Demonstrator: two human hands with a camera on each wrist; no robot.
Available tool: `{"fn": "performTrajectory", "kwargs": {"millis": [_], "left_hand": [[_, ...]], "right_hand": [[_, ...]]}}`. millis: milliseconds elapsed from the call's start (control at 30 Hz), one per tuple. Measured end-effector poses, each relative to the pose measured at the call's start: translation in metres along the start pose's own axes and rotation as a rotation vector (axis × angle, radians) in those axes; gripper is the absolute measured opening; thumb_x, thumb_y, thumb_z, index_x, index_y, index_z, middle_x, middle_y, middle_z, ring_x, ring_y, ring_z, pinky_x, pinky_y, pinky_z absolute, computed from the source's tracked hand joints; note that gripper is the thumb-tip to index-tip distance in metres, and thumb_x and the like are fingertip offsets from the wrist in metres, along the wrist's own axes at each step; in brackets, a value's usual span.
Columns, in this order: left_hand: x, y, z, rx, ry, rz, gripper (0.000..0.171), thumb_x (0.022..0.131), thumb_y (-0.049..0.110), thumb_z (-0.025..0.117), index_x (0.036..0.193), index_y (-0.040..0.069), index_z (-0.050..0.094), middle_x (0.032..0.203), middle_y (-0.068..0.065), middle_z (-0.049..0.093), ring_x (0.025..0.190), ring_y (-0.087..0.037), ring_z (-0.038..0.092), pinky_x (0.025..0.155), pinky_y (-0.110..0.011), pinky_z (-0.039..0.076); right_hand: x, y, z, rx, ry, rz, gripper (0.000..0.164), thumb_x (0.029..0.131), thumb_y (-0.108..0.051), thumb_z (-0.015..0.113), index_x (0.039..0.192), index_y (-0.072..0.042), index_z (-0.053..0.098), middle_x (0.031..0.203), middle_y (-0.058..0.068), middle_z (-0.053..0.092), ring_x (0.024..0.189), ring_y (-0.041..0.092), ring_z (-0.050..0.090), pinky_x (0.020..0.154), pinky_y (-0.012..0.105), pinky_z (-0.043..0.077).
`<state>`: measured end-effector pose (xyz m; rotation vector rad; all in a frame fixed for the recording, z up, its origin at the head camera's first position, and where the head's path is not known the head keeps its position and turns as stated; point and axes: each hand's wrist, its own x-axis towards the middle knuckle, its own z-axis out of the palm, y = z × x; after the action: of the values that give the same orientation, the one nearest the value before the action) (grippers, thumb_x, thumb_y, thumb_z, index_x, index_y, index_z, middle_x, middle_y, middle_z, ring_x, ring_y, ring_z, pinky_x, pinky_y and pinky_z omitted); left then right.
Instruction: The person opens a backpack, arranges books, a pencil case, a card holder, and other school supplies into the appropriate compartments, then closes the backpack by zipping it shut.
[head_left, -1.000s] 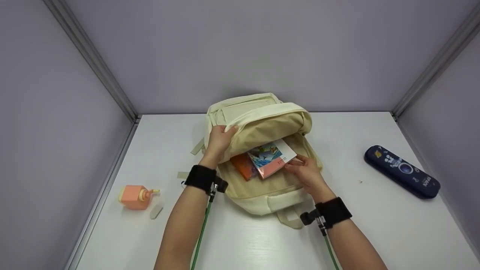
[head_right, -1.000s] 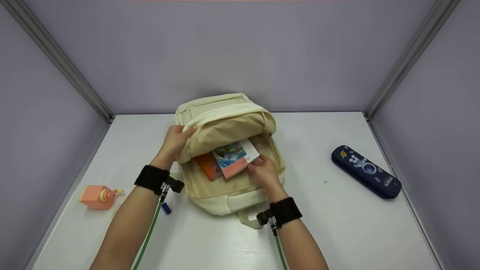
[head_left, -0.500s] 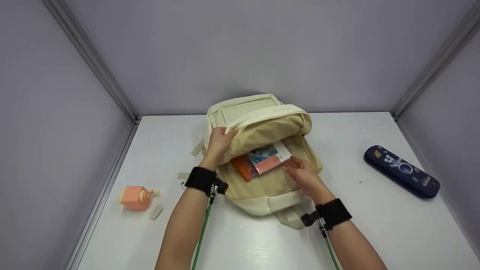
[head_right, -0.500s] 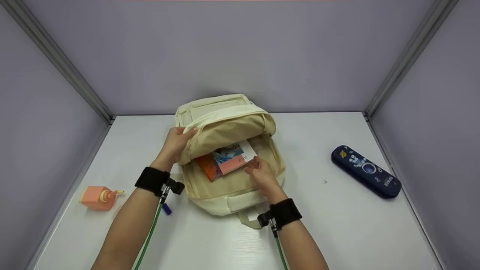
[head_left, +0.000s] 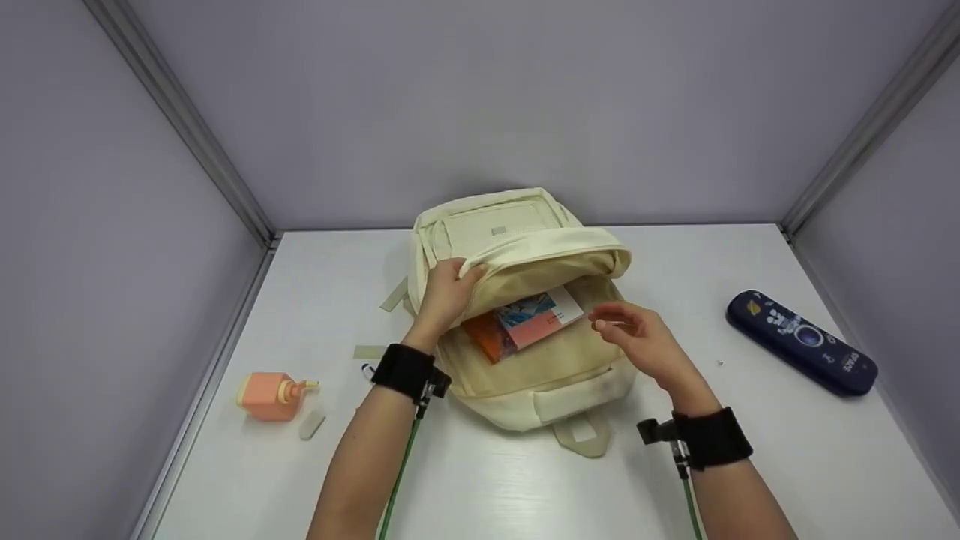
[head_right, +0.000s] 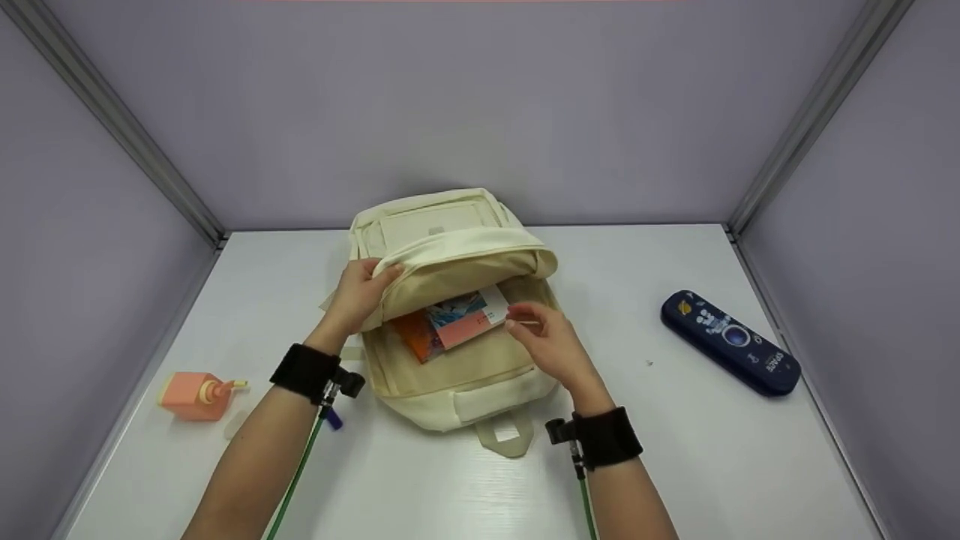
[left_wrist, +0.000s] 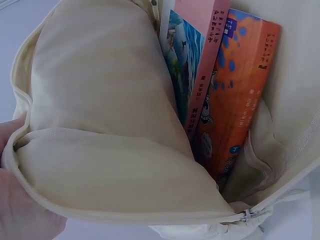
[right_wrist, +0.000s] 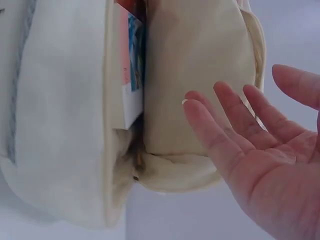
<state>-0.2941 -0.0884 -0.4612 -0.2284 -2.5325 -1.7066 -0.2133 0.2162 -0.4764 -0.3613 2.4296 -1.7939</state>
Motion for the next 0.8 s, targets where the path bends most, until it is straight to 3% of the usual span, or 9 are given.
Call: {"fn": "performTrajectory", "kwargs": {"millis": [100, 233, 333, 433, 600, 800], "left_hand": [[-0.006, -0.002, 0.004, 0.084, -0.005, 0.106, 0.037, 0.097, 0.020, 0.064, 0.067, 0.011, 0.044, 0.060, 0.004, 0.031, 0.055, -0.012, 0.034, 0.057, -0.027, 0.031], [-0.020, -0.004, 0.011, 0.179, -0.008, 0.212, 0.031, 0.098, 0.023, 0.062, 0.073, 0.009, 0.051, 0.061, 0.006, 0.031, 0.055, -0.011, 0.034, 0.057, -0.027, 0.031], [-0.032, -0.007, 0.016, 0.250, -0.013, 0.264, 0.024, 0.098, 0.025, 0.061, 0.082, 0.008, 0.062, 0.061, 0.006, 0.038, 0.055, -0.010, 0.037, 0.057, -0.027, 0.034], [-0.043, -0.008, 0.020, 0.342, -0.027, 0.318, 0.020, 0.098, 0.025, 0.061, 0.093, 0.008, 0.068, 0.064, 0.003, 0.054, 0.056, -0.012, 0.047, 0.057, -0.029, 0.041], [-0.057, -0.008, 0.026, 0.479, -0.055, 0.368, 0.018, 0.097, 0.022, 0.063, 0.105, 0.009, 0.070, 0.090, -0.006, 0.072, 0.075, -0.019, 0.068, 0.066, -0.036, 0.052], [-0.069, -0.009, 0.028, 0.580, -0.105, 0.409, 0.017, 0.096, 0.012, 0.064, 0.111, 0.006, 0.069, 0.100, -0.009, 0.072, 0.088, -0.024, 0.070, 0.071, -0.037, 0.055]], "right_hand": [[-0.001, -0.008, -0.008, -0.125, 0.085, -0.071, 0.037, 0.101, -0.013, 0.057, 0.133, 0.004, 0.052, 0.121, 0.021, 0.061, 0.107, 0.030, 0.064, 0.086, 0.023, 0.049], [0.002, -0.012, -0.014, -0.259, 0.220, -0.166, 0.039, 0.101, -0.013, 0.056, 0.136, 0.003, 0.049, 0.123, 0.021, 0.059, 0.109, 0.035, 0.062, 0.088, 0.037, 0.051], [0.007, -0.008, -0.014, -0.348, 0.292, -0.237, 0.042, 0.100, -0.008, 0.056, 0.139, 0.003, 0.047, 0.128, 0.024, 0.054, 0.116, 0.038, 0.055, 0.088, 0.049, 0.049], [0.012, -0.002, -0.013, -0.437, 0.323, -0.288, 0.046, 0.098, -0.003, 0.057, 0.142, 0.001, 0.046, 0.134, 0.026, 0.049, 0.124, 0.040, 0.047, 0.094, 0.055, 0.043], [0.019, 0.009, -0.013, -0.534, 0.250, -0.268, 0.049, 0.097, -0.001, 0.058, 0.145, -0.002, 0.046, 0.143, 0.026, 0.043, 0.132, 0.043, 0.038, 0.105, 0.057, 0.031], [0.016, 0.020, -0.013, -0.566, 0.078, -0.207, 0.045, 0.095, 0.005, 0.059, 0.139, 0.002, 0.052, 0.144, 0.025, 0.043, 0.129, 0.041, 0.044, 0.094, 0.051, 0.045]]}}
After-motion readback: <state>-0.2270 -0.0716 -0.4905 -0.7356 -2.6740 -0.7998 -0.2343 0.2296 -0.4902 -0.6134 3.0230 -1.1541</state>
